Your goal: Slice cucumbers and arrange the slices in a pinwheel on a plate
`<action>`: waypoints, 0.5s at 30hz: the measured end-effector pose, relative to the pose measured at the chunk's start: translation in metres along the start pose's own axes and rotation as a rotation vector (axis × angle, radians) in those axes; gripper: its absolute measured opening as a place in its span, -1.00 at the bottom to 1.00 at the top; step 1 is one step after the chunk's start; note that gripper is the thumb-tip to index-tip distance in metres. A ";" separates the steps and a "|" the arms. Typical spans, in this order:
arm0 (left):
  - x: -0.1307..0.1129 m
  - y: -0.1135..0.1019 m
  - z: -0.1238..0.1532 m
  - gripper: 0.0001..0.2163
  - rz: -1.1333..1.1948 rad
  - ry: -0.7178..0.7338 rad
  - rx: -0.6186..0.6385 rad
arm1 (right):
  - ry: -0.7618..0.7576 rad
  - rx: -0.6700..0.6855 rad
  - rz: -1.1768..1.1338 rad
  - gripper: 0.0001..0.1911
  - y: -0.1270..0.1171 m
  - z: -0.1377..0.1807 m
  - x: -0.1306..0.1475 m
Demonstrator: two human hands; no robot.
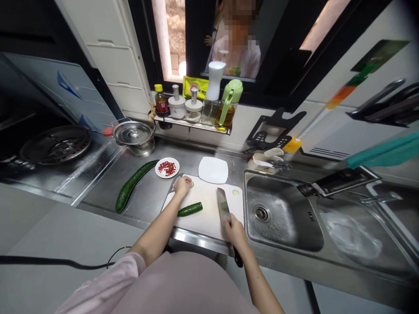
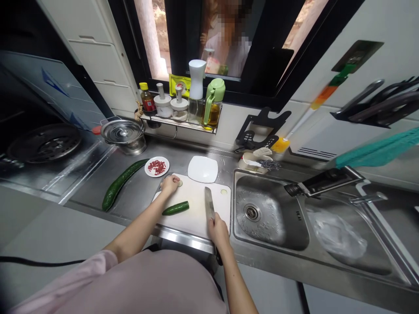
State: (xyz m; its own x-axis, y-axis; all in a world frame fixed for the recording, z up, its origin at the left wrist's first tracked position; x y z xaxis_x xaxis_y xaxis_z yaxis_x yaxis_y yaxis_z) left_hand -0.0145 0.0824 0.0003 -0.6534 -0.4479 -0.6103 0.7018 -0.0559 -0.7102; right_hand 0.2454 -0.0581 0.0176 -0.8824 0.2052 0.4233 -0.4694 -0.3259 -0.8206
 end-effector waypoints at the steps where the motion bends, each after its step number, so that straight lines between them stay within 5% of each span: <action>1: 0.003 0.000 -0.005 -0.88 -0.005 0.000 -0.020 | -0.003 0.005 0.000 -0.81 0.000 0.000 0.000; 15: 0.014 0.002 -0.030 -0.73 -0.181 0.107 -0.108 | 0.015 0.019 -0.021 -0.83 0.001 -0.001 -0.006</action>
Point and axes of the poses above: each hand's wrist, its own z-axis away from the middle knuckle, its own y-axis out of the palm, x = y × z, the point moved 3 cm from there along -z, towards the middle knuckle, and after that the axes turned 4 degrees about x, right-handed, at the moved point
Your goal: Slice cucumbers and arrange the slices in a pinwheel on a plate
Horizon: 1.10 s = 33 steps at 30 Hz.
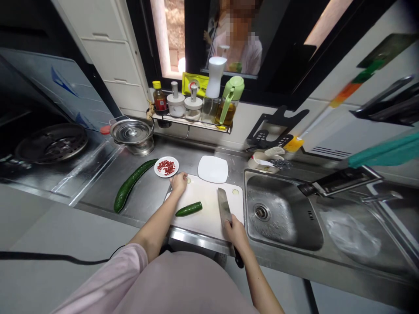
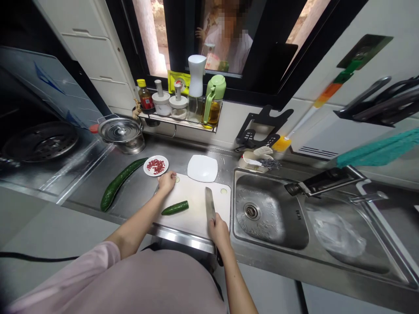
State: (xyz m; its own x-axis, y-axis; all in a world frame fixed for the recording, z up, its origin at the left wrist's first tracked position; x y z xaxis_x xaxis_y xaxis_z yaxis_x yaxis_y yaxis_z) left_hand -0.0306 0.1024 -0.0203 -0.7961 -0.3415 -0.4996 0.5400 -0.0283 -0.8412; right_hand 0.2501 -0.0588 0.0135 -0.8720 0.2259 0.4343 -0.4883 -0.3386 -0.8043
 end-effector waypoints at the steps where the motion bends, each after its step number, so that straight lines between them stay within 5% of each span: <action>1: 0.000 0.000 0.000 -0.72 -0.005 0.008 0.002 | 0.001 0.000 0.002 -0.83 0.000 0.000 0.000; 22: -0.002 -0.006 0.008 -0.79 -0.064 0.058 -0.034 | -0.003 0.025 0.024 -0.79 0.002 -0.001 0.008; 27: -0.003 -0.008 0.035 -0.78 0.141 0.048 -0.160 | -0.031 0.036 0.032 -0.76 0.003 -0.005 0.010; 33: -0.008 0.003 0.098 -0.79 0.305 0.330 -0.138 | -0.060 0.055 0.021 -0.73 0.004 -0.008 0.018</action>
Point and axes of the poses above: each hand's wrist, its own z-axis away from the middle knuckle, its own y-axis out of the palm, x = y × z, the point moved 3 cm from there along -z, towards the middle knuckle, and after that the axes turned 4 degrees about x, right-handed, at the moved point
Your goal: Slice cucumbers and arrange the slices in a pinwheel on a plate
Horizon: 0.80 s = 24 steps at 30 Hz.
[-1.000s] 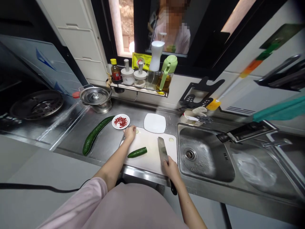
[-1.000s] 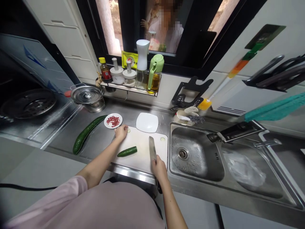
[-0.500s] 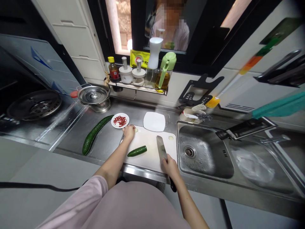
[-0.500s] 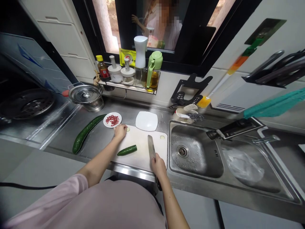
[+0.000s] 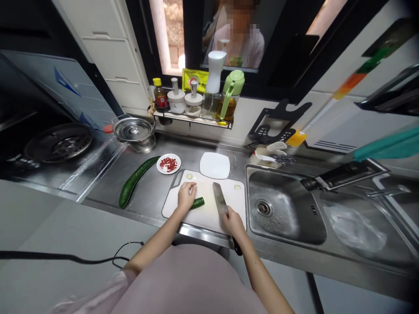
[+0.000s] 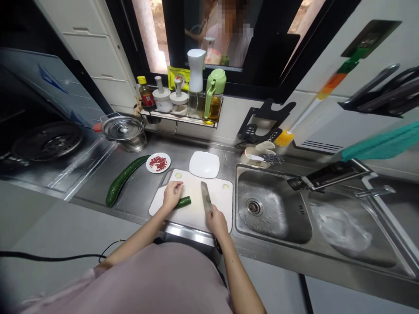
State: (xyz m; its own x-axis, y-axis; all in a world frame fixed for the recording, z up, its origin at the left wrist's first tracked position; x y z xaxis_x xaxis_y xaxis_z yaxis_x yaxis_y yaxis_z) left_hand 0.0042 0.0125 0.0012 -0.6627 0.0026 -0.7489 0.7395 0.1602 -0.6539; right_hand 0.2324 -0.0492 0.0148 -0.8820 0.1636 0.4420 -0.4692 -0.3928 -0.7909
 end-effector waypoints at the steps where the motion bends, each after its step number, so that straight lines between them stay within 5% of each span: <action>1: -0.002 0.000 0.010 -0.80 -0.007 0.045 0.022 | -0.008 0.000 0.000 -0.73 0.000 -0.001 0.001; 10: 0.002 -0.007 0.050 -0.76 -0.157 0.302 0.253 | -0.030 0.037 0.122 -0.76 0.005 0.005 0.020; 24: 0.009 0.003 0.047 -0.73 -0.246 0.434 0.277 | -0.020 0.122 0.245 -0.74 0.003 0.025 0.058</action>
Point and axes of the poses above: each hand's wrist, its own z-axis away from the middle knuckle, its own y-axis out of the palm, x = y × z, the point moved 3 cm from there along -z, towards the middle knuckle, and after that the axes turned 4 degrees about x, right-handed, at the moved point
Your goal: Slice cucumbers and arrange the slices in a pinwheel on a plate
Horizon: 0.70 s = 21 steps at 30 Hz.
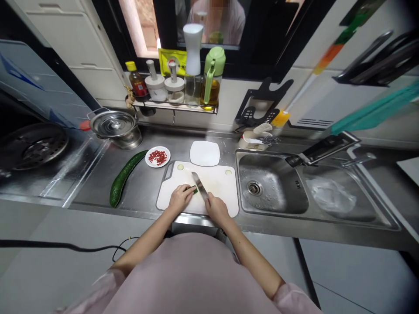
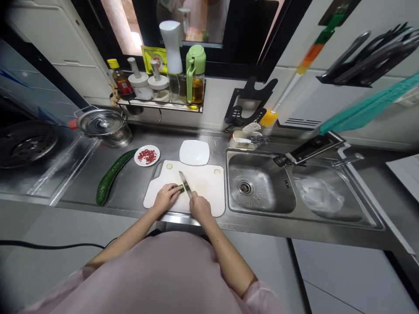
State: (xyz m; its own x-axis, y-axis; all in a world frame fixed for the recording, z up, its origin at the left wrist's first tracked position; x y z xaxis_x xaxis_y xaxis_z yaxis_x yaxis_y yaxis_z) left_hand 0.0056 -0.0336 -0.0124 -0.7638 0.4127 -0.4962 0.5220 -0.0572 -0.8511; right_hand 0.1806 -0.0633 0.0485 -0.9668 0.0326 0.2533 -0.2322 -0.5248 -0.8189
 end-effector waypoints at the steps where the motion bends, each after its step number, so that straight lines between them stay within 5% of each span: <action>1: 0.001 0.000 -0.001 -0.73 0.005 0.001 -0.004 | -0.001 0.004 0.002 -0.74 0.000 0.000 0.001; 21: 0.008 0.007 -0.002 -0.72 0.018 0.000 -0.020 | -0.020 0.017 0.008 -0.74 0.003 0.000 0.011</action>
State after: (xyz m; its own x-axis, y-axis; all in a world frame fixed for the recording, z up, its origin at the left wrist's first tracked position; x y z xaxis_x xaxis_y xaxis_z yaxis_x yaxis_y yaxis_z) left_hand 0.0039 -0.0288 -0.0215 -0.7542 0.4117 -0.5116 0.5434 -0.0461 -0.8382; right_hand 0.1696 -0.0645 0.0484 -0.9663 0.0118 0.2573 -0.2228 -0.5397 -0.8119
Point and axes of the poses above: each hand's wrist, its own z-axis away from the middle knuckle, its own y-axis out of the palm, x = y × z, the point moved 3 cm from there along -z, towards the middle knuckle, and after that the axes turned 4 degrees about x, right-handed, at the moved point
